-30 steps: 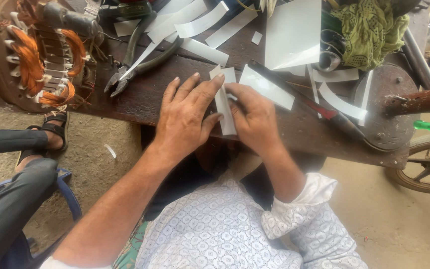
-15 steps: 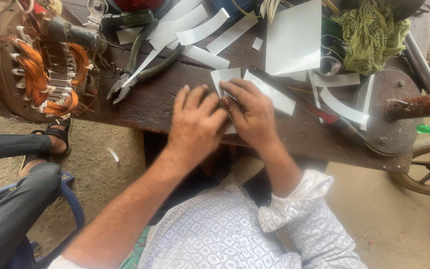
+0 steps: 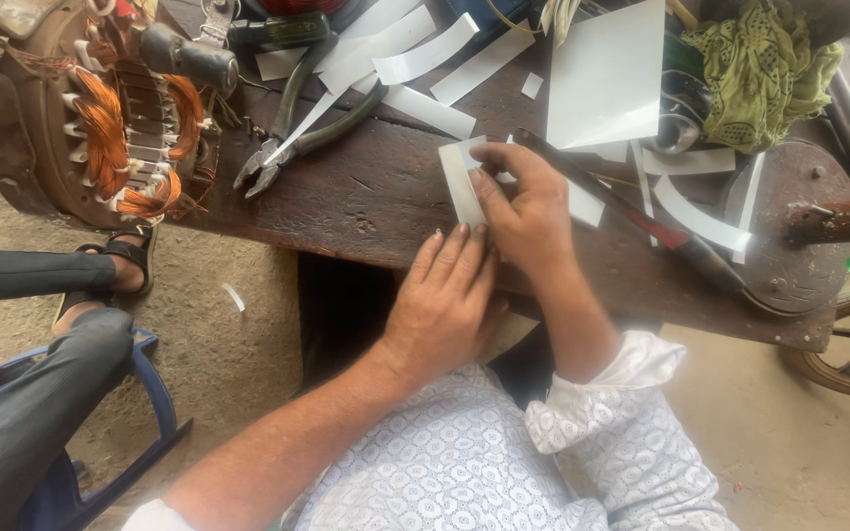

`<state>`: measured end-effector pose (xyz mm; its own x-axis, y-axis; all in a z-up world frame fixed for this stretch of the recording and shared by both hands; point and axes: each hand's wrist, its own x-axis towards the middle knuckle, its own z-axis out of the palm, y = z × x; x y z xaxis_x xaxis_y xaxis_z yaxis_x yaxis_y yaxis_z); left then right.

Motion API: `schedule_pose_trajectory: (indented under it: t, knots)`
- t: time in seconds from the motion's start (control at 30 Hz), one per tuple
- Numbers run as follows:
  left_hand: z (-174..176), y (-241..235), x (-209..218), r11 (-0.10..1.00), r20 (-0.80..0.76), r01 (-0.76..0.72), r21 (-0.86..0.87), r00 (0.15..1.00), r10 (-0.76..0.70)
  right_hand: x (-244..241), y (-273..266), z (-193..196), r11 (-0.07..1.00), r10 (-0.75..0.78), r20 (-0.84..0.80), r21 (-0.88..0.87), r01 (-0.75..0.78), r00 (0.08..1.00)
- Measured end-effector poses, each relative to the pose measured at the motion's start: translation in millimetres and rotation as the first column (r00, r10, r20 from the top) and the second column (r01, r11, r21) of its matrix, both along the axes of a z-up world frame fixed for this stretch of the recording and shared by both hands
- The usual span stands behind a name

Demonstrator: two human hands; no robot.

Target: The person uses a utility knife to cut white insulation paper into strips on a wooden workbench. They repeatedly fold, align, and slice the paper, then stack the cut pieces on the table.

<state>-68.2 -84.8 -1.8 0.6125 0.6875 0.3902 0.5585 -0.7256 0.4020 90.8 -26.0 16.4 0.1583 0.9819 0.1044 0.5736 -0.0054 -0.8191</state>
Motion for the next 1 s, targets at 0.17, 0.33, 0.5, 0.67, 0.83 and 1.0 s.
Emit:
schedule_pose_trajectory:
  t: [0.17, 0.33, 0.5, 0.67, 0.83, 1.0]
  knots:
    - [-3.4, -6.9, 5.9, 0.999, 0.013, -0.021, -0.025, 1.0, 0.021, 12.0, 1.8, -2.0, 0.988, 0.141, 0.031, 0.056, -0.143, 0.989]
    - [-7.0, 11.6, -4.3, 0.989, -0.021, 0.017, -0.147, 1.0, -0.02, 23.3, -12.4, 0.6, 0.975, 0.209, -0.115, -0.05, -0.215, 0.971]
    - [3.8, 38.7, -20.6, 0.98, -0.095, 0.038, -0.196, 0.994, -0.058, 16.4, -19.7, 2.6, 0.939, 0.26, 0.059, 0.217, -0.267, 0.964]
    - [6.1, 54.1, -30.5, 0.979, -0.127, 0.102, -0.178, 0.984, -0.125, 7.9, -17.7, 4.1, 0.93, 0.26, 0.144, 0.228, -0.288, 0.955]
    - [0.5, 70.6, -47.2, 0.968, 0.012, 0.118, -0.222, 0.993, -0.118, -3.7, -14.6, 6.8, 0.943, 0.197, 0.247, 0.217, -0.252, 0.949]
    - [-5.4, 74.5, -38.9, 0.99, 0.153, -0.041, -0.137, 0.986, 0.062, -5.5, -14.7, 7.3, 0.928, 0.188, 0.349, 0.243, -0.283, 0.918]
